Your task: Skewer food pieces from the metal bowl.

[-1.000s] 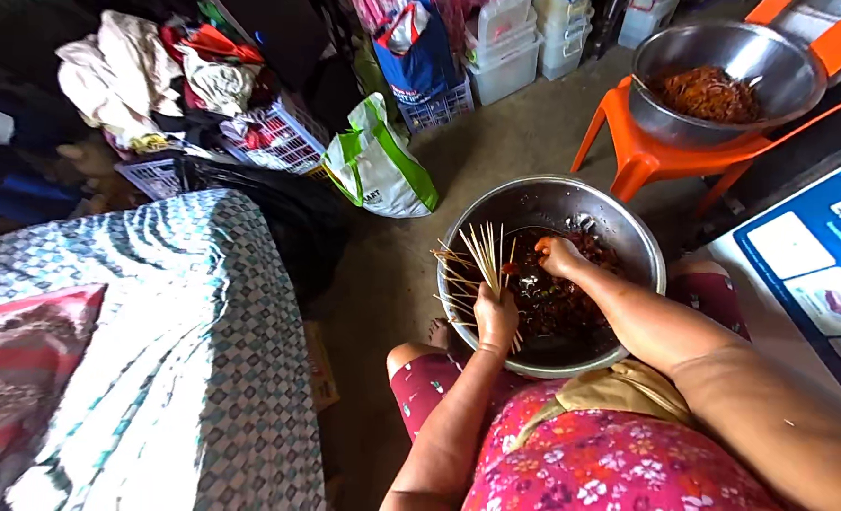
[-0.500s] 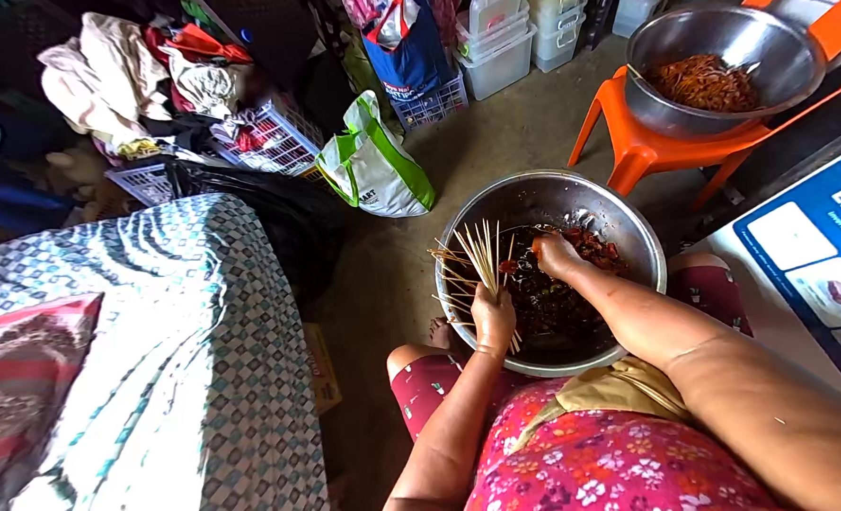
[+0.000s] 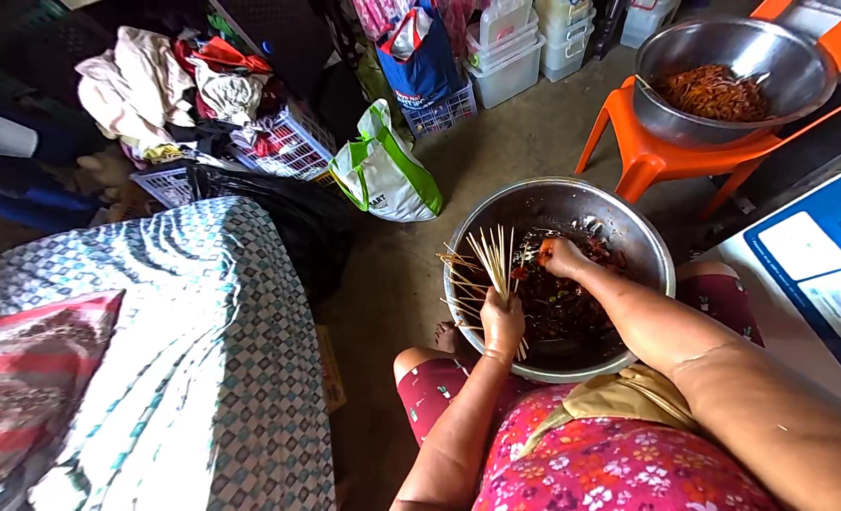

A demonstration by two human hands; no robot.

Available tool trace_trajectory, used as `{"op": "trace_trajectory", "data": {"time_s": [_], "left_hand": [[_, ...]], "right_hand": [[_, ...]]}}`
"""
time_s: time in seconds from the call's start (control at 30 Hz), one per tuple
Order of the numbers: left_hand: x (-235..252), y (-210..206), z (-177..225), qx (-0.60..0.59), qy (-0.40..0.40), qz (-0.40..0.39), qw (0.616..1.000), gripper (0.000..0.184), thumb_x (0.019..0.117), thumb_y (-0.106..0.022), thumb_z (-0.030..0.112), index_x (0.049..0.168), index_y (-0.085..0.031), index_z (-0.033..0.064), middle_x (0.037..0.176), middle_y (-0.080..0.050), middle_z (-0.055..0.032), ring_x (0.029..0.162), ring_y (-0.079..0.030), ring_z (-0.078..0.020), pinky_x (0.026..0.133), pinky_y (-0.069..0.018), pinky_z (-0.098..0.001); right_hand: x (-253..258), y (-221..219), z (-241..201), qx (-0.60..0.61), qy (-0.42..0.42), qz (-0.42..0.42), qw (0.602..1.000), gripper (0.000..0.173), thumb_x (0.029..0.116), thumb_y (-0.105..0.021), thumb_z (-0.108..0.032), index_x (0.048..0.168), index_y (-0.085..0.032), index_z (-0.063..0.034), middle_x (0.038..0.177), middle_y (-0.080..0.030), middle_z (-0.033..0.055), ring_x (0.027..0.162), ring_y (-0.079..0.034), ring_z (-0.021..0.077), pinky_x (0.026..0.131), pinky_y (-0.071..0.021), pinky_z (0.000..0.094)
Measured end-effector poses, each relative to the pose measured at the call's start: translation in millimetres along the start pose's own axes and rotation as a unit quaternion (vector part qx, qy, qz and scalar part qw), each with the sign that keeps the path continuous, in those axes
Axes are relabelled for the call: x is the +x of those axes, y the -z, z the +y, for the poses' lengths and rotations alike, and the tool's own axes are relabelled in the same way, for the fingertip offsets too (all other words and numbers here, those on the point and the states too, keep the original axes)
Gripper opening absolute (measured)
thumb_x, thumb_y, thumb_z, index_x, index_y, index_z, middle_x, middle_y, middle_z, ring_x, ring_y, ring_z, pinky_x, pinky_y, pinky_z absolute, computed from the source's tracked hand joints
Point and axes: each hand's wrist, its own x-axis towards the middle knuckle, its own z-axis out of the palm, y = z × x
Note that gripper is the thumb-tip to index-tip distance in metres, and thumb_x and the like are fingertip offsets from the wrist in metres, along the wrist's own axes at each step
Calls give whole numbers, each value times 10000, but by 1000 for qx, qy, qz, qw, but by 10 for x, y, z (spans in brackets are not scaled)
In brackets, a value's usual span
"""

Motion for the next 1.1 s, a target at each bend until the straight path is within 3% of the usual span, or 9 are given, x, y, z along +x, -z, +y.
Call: {"op": "trace_trajectory", "data": {"time_s": [0.07,0.1,0.13,0.2,0.37,0.53,0.63,0.73,1.1], "left_hand": [[-11,3,9,8,-8,-4,1000,212,1005,-577,102,1172,-605,-24,854,-636,-118,730,-627,-204,716,-538,-400],[-15,4,16,12,-11,-9,1000,207,1003,-577,104,1164,-607,-23,857,-634,-119,746,-626,-207,730,-535,-404],[-18,5,23,18,-14,-13,1000,197,1000,-581,109,1147,-609,-18,848,-627,-114,744,-623,-207,727,-532,-404],[-29,13,44,29,-17,-21,999,196,995,-588,120,1136,-612,-14,849,-628,-112,748,-625,-206,729,-534,-405],[-39,25,49,44,-20,-33,998,203,993,-581,121,1140,-618,-13,871,-637,-115,785,-633,-213,762,-534,-410],[-45,17,57,45,-32,-32,998,198,989,-592,122,1130,-623,-14,854,-632,-112,768,-626,-208,751,-528,-405],[-43,10,47,46,-36,-36,998,185,987,-594,119,1113,-623,-12,841,-626,-108,756,-620,-204,739,-527,-402],[-41,12,43,46,-37,-41,997,183,990,-590,126,1106,-625,-11,834,-623,-102,751,-618,-198,735,-524,-398],[-7,12,40,38,-37,-37,998,184,986,-595,125,1111,-628,-4,844,-631,-107,764,-626,-209,748,-528,-412]], "right_hand": [[21,51,19,211,-14,21,977,271,985,-592,-2,1248,-606,64,1125,-665,237,989,-677,312,895,-563,487],[-2,90,-12,323,-37,13,946,269,1025,-525,7,1290,-558,45,1092,-643,192,905,-672,248,824,-582,416],[-44,139,-56,415,-56,0,908,270,1058,-448,-2,1317,-519,21,1062,-617,156,854,-671,223,784,-593,399],[-151,226,-158,528,-80,-22,845,308,1087,-329,-19,1360,-468,11,1055,-593,135,853,-674,230,813,-596,427],[-103,223,-120,632,-93,-47,768,326,1028,-282,-5,1274,-494,22,972,-614,129,829,-681,246,844,-593,445],[-89,220,-126,615,-92,-33,783,219,1076,-394,-30,1281,-465,-4,954,-610,115,801,-698,243,803,-615,420],[-107,222,-145,629,-108,-15,769,195,1094,-375,-77,1254,-467,-15,955,-616,111,779,-694,232,772,-618,405],[-126,229,-176,661,-104,-12,743,193,1095,-350,-60,1237,-473,-13,949,-617,105,796,-699,223,810,-618,403],[-220,216,-328,684,-119,-31,719,158,1106,-337,-76,1181,-467,-26,913,-614,111,795,-696,228,816,-617,393]]}}
